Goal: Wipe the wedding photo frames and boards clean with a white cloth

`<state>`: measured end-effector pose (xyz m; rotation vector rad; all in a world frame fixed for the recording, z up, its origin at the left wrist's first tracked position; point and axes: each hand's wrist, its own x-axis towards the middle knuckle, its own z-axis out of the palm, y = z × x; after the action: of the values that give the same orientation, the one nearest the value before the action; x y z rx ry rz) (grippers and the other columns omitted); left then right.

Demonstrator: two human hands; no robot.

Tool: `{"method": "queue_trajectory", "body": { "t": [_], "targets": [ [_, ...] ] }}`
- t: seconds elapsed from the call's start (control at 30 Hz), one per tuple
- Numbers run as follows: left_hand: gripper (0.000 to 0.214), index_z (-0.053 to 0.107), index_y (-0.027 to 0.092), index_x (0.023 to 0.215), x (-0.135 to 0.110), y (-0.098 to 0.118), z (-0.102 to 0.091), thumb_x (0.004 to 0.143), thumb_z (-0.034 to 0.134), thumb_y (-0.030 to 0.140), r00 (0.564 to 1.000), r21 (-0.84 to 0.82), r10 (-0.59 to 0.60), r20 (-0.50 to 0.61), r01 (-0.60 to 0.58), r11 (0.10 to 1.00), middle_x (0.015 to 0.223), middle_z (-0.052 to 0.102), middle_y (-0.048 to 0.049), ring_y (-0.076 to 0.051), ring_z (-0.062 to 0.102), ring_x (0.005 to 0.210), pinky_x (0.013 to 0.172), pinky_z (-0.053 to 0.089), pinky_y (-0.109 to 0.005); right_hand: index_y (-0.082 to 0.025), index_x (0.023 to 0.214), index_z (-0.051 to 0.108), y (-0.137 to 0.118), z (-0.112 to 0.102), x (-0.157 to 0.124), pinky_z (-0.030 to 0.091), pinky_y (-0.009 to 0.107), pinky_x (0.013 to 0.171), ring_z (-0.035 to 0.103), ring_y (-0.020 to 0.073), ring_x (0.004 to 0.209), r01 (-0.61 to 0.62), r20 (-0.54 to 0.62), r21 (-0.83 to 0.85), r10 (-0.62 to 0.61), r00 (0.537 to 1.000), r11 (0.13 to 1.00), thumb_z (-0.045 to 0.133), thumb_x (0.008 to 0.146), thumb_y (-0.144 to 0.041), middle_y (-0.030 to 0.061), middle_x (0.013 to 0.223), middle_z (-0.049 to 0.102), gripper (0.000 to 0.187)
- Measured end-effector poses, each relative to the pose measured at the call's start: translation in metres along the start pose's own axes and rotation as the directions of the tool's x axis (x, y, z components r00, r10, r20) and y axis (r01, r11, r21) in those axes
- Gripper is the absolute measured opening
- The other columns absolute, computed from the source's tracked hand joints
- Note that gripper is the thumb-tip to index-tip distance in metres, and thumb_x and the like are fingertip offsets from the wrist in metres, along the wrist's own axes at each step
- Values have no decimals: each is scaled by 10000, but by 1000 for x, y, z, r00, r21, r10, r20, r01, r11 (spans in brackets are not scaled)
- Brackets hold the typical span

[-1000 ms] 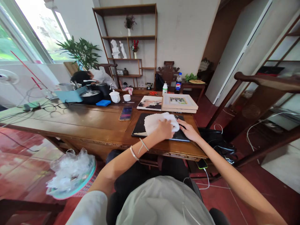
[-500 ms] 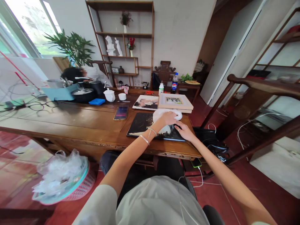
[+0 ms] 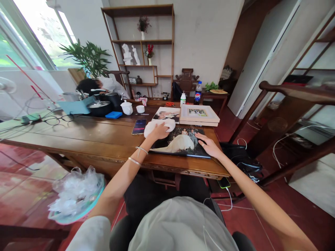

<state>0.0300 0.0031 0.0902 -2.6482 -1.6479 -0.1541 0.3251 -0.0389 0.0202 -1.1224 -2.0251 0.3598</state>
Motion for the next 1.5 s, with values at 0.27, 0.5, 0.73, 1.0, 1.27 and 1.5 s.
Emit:
{"method": "queue_trajectory", "body": {
  "t": [0.27, 0.5, 0.73, 1.0, 1.27, 1.5],
  "targets": [
    [293, 596, 177, 1172, -27, -14, 14, 933, 432, 220, 992, 82, 124, -36, -120, 989, 1488, 379, -102, -291, 248, 1408, 1091, 256, -595, -232, 1200, 644, -2, -1, 0, 307, 497, 1135, 450, 239, 1314, -9, 3, -7, 9, 1000, 1000, 482, 878, -236, 60, 1329, 581, 360],
    [293, 653, 165, 1086, -128, 30, 0, 900, 427, 144, 981, 63, 192, 8, -192, 979, 1516, 327, -81, -321, 243, 1409, 1102, 264, -596, -248, 1200, 644, -1, -2, 0, 306, 489, 1140, 445, 237, 1317, 1, 13, -10, -1, 1000, 1000, 479, 883, -249, 43, 1326, 584, 357],
    [273, 648, 200, 1096, -129, 2, 0, 913, 446, 186, 965, -58, 259, 25, -258, 964, 1415, 486, -31, -258, 243, 1414, 1152, 199, -487, -244, 1223, 627, 0, -1, 1, 301, 492, 1142, 436, 230, 1325, 13, 16, -13, -13, 1000, 1000, 474, 887, -250, 44, 1346, 565, 369],
    [384, 601, 162, 1190, -28, -41, 16, 970, 350, 351, 986, -89, 123, -114, -134, 987, 1357, 542, -91, -245, 315, 1387, 1143, 231, -448, -243, 1211, 635, 0, 0, 0, 311, 492, 1137, 451, 231, 1314, 6, 4, -21, -6, 1000, 1000, 476, 884, -244, 51, 1332, 578, 363],
    [304, 658, 146, 1034, -62, -27, 19, 954, 387, 257, 980, 33, 183, -78, -181, 983, 1458, 427, -93, -277, 245, 1415, 1133, 223, -510, -232, 1206, 640, -1, 0, 0, 321, 486, 1133, 454, 234, 1312, 12, 5, -19, -12, 1000, 1000, 478, 882, -247, 57, 1328, 580, 363],
    [292, 653, 193, 1082, -146, 22, 10, 902, 425, 158, 972, -3, 234, -29, -234, 972, 1516, 336, -36, -234, 202, 1432, 1169, 155, -491, -240, 1210, 633, 1, 0, 1, 305, 477, 1144, 439, 223, 1323, 12, 10, -17, -11, 1000, 1000, 475, 882, -248, 45, 1339, 572, 364]
  ]
}}
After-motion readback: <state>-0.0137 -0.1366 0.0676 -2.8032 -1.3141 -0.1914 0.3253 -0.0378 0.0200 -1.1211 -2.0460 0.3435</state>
